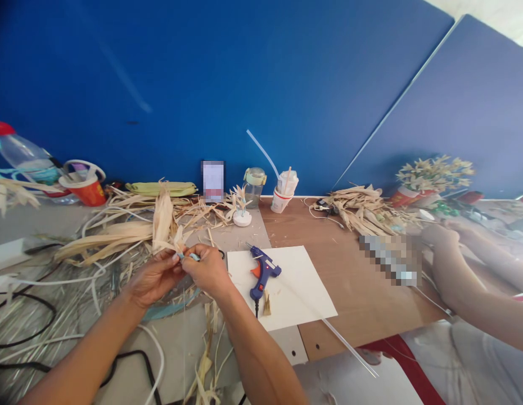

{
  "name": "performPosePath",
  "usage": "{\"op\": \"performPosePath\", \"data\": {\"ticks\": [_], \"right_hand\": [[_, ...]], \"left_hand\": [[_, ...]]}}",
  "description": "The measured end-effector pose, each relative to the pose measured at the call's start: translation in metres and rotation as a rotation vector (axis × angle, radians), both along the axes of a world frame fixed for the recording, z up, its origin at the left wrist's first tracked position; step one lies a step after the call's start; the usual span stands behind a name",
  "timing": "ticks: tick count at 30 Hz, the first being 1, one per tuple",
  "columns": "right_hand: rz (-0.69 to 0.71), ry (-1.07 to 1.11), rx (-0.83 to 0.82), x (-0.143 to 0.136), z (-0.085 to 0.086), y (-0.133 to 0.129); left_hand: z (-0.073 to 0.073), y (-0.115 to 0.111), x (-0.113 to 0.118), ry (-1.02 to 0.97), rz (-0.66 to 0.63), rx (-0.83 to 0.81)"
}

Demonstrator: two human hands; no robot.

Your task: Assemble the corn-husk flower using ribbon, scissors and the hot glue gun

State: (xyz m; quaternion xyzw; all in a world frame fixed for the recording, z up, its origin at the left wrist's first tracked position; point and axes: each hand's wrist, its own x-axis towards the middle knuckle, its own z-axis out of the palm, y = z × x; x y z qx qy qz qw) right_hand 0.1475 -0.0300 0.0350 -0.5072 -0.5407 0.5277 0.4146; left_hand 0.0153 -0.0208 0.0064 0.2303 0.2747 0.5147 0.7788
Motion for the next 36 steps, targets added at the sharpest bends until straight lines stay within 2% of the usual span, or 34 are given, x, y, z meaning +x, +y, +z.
{"op": "performPosePath", "data": {"ticks": [5,10,13,18,23,27,30,36], "right_hand": [[-0.015,-0.293,0.161,0.0,-0.001,-0.003],[-0.134,-0.747,0.501,-0.006,-0.003,-0.011],[-0.137,-0.837,0.601,-0.008,-0.004,-0.014],[-0.062,-0.649,0.548,-0.007,-0.002,-0.015],[-0.064,-0.362,0.331,-0.008,-0.003,-0.011],[-0.058,-0.117,0.211,-0.009,-0.003,-0.009],[-0.039,0.061,0.051,-0.008,0.0,-0.007],[0.02,0.409,-0.176,-0.003,0.002,-0.004]], "left_hand": [[-0.002,0.001,-0.001,0.053,-0.008,-0.03],[-0.002,0.002,-0.001,0.068,0.01,-0.043],[0.0,0.002,-0.001,0.063,0.002,-0.01],[0.006,0.001,-0.002,0.103,-0.042,0.096],[0.01,-0.001,0.0,0.07,-0.013,0.095],[0.006,-0.001,0.0,-0.035,-0.036,0.045],[0.003,0.0,-0.001,-0.084,-0.034,0.046],[0.001,0.0,-0.001,-0.006,-0.055,0.038]]}}
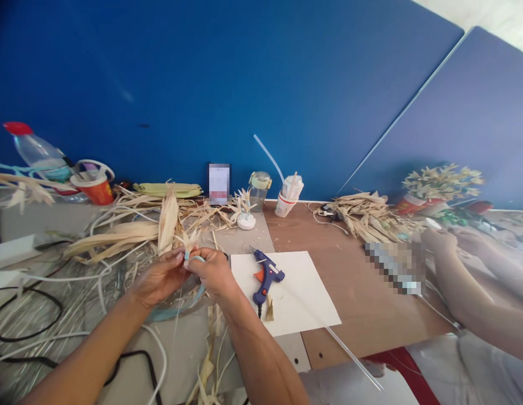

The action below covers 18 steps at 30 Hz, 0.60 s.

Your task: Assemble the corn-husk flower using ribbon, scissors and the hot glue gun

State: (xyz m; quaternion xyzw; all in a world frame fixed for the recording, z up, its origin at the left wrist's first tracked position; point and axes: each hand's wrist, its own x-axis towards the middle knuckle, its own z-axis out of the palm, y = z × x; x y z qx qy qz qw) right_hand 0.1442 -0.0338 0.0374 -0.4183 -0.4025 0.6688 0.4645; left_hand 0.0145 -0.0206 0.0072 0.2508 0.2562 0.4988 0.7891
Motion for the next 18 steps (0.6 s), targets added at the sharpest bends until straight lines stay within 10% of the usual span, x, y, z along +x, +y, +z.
{"op": "performPosePath", "data": {"ticks": [12,18], "right_hand": [[-0.001,-0.021,-0.012,-0.003,-0.011,0.005],[-0.119,-0.499,0.206,-0.004,-0.01,0.002]], "left_hand": [[0.004,-0.001,-0.005,-0.02,-0.036,0.041],[0.001,0.002,-0.002,0.002,0.051,-0.006]]}}
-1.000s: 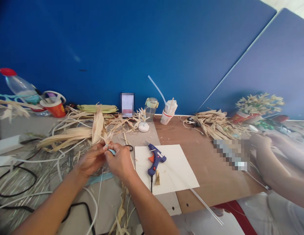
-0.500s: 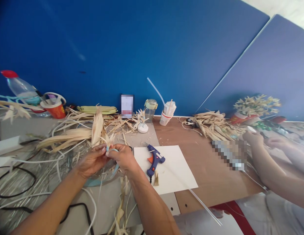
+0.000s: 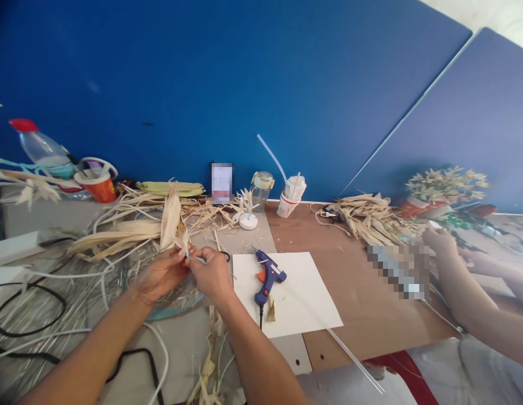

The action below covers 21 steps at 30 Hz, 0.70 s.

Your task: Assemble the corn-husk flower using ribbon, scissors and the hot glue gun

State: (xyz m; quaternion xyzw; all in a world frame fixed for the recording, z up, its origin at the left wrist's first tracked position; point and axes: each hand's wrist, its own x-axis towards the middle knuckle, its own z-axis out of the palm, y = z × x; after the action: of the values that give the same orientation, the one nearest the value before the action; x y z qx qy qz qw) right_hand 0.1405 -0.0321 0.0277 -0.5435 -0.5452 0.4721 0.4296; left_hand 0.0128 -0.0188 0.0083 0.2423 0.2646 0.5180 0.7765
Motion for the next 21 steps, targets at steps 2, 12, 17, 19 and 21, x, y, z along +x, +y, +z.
{"op": "performPosePath", "data": {"ticks": [2,12,17,19,21], "right_hand": [[-0.023,-0.126,0.056,0.0,0.0,-0.001],[-0.048,-0.301,0.093,-0.001,-0.003,-0.002],[0.044,-0.045,-0.011,0.003,-0.001,0.0],[0.086,0.121,-0.098,0.004,0.0,0.001],[0.104,0.206,-0.108,0.005,0.0,0.001]], "left_hand": [[0.001,0.0,0.002,0.002,0.028,-0.016],[0.008,-0.001,0.009,0.12,0.108,-0.024],[0.008,0.0,0.002,0.083,0.004,-0.02],[0.007,0.0,-0.001,0.013,-0.037,0.003],[0.006,-0.001,-0.003,-0.007,-0.062,0.005]]}}
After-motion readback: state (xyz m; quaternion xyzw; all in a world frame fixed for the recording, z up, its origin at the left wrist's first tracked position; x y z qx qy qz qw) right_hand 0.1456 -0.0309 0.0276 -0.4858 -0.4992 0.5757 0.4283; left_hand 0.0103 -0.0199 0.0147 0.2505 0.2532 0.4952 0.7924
